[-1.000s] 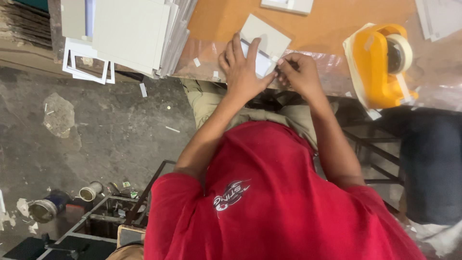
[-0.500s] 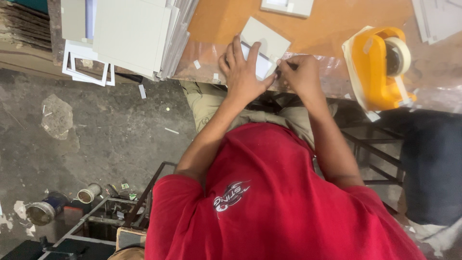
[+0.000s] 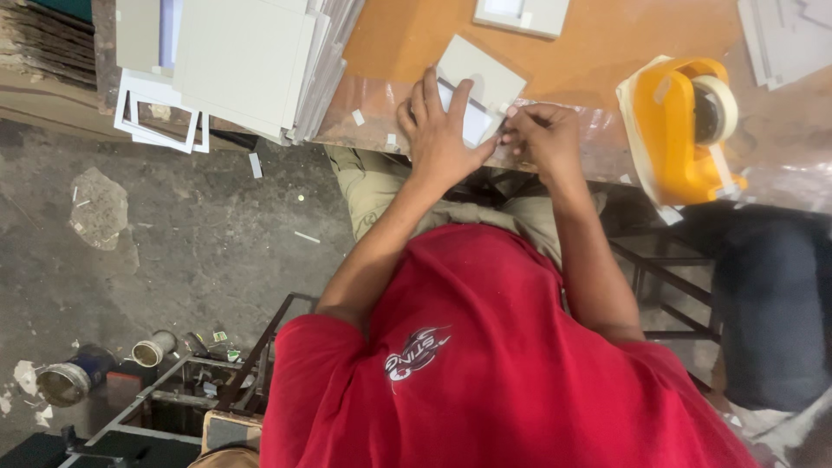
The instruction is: The person sits on the floor and assembles small white cardboard frames by hand, folding flaps and securing them with clear tape from a dispenser. They repeatedly pick frames from a stack, fold and tape them, then place the finished units on the table.
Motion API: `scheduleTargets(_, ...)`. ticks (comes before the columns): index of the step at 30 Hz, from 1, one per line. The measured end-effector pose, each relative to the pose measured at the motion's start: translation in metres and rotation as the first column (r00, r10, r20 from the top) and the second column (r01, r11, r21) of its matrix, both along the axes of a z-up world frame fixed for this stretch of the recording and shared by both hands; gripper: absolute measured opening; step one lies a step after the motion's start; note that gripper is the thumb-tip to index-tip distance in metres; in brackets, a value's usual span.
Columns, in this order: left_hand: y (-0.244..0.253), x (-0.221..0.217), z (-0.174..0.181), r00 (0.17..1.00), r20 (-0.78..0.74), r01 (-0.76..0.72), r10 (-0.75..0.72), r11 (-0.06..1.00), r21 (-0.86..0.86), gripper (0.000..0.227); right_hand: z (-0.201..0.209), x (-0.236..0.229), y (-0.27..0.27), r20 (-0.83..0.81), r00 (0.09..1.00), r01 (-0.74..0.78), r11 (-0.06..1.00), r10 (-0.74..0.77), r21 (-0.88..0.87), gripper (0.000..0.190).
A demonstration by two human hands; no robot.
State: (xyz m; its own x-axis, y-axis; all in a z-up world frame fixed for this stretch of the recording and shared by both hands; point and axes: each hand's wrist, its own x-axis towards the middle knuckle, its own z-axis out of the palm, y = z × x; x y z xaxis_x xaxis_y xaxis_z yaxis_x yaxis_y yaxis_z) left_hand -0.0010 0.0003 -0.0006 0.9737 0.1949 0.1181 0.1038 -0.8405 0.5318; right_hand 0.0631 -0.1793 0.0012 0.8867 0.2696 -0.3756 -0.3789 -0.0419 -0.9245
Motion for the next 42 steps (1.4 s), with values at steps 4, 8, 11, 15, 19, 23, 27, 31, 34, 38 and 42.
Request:
scheduleTargets(4, 0.000, 0.001, 0.001, 1.000, 0.003, 0.003, -0.003, 1.000, 0.000, 0.093, 0.002, 0.001, 0.000, 0.068, 0.997, -0.043, 0.995, 0.049, -0.086, 0.017)
scheduleTargets(8, 0.000, 0.001, 0.003, 1.000, -0.005, -0.001, 0.001, 1.000, -0.001, 0.093, 0.003, 0.003, 0.003, 0.095, 0.993, -0.055, 0.990, 0.068, -0.133, 0.018)
scheduleTargets(11, 0.000, 0.000, 0.004, 1.000, 0.000, -0.005, 0.005, 1.000, 0.003, 0.093, 0.005, 0.003, 0.004, 0.094, 0.994, -0.048, 0.991, 0.060, -0.125, 0.018)
scheduleTargets(15, 0.000, -0.001, 0.007, 1.000, 0.009, -0.004, 0.004, 1.000, 0.005, 0.094, 0.008, 0.001, 0.005, 0.110, 0.991, -0.054, 0.988, 0.069, -0.142, 0.020)
scheduleTargets(19, 0.001, 0.000, 0.010, 1.000, -0.010, 0.013, -0.013, 1.000, 0.007, 0.092, 0.013, 0.000, 0.011, 0.166, 0.984, -0.021, 0.976, 0.058, -0.215, 0.023)
scheduleTargets(23, 0.001, -0.003, 0.013, 0.999, 0.047, -0.001, -0.002, 0.998, 0.061, 0.084, 0.019, -0.001, 0.018, 0.208, 0.977, 0.021, 0.947, 0.049, -0.321, 0.022)
scheduleTargets(27, -0.011, -0.015, 0.018, 0.977, 0.212, -0.044, 0.026, 0.996, 0.082, 0.042, 0.026, -0.005, 0.020, 0.177, 0.983, 0.021, 0.942, 0.041, -0.335, 0.027)
scheduleTargets(31, -0.026, -0.010, 0.022, 0.988, 0.051, -0.139, 0.143, 0.987, -0.075, 0.018, 0.028, -0.011, 0.020, 0.174, 0.984, 0.019, 0.955, 0.034, -0.295, 0.028)
scheduleTargets(34, -0.033, 0.001, 0.021, 0.982, -0.052, -0.188, 0.182, 0.972, -0.143, 0.018, 0.025, -0.014, 0.018, 0.160, 0.987, 0.011, 0.964, 0.032, -0.265, 0.027)
scheduleTargets(38, -0.036, 0.011, 0.020, 0.983, -0.045, -0.182, 0.176, 0.958, -0.223, 0.015, 0.018, -0.013, 0.014, 0.048, 0.999, 0.001, 0.983, 0.008, -0.181, 0.026)
scheduleTargets(42, -0.042, 0.001, 0.020, 0.986, 0.117, -0.098, 0.117, 0.983, -0.158, 0.019, 0.012, -0.012, 0.010, 0.007, 1.000, -0.004, 0.992, 0.005, -0.126, 0.026)
